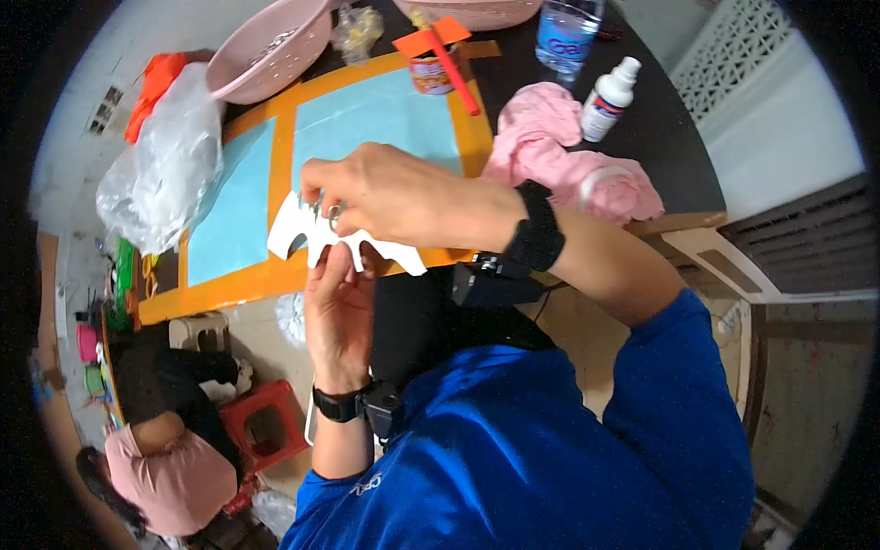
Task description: Manually assembling small white components and metal rings for shoe manufacturing.
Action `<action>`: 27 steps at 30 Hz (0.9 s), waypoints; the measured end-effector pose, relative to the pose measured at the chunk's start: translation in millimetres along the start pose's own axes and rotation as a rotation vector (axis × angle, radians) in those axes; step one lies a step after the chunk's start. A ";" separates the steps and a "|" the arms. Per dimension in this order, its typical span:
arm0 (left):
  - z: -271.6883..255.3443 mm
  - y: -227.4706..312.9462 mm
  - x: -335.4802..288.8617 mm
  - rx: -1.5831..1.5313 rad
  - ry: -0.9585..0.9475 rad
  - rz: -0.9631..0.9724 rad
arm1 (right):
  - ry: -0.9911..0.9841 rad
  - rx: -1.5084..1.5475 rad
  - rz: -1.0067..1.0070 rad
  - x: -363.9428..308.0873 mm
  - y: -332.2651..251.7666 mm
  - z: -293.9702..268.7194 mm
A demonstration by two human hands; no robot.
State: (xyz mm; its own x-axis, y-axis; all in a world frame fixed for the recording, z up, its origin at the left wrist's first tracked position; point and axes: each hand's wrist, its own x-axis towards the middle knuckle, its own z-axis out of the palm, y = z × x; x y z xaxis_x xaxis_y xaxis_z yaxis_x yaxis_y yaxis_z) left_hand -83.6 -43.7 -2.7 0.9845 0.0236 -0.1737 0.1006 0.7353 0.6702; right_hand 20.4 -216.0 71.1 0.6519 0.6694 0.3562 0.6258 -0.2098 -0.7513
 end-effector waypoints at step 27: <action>4.9 -3.1 1.9 0.107 0.147 0.179 | 0.204 -0.183 -0.118 -5.7 6.2 11.9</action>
State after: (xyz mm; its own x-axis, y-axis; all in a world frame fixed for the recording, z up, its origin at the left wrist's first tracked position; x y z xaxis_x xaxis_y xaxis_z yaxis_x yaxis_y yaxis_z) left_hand -81.3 -49.3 -1.5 0.9573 0.2511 -0.1432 -0.0511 0.6347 0.7711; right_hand 15.5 -212.7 57.8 0.6310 0.5435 0.5536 0.7573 -0.2765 -0.5916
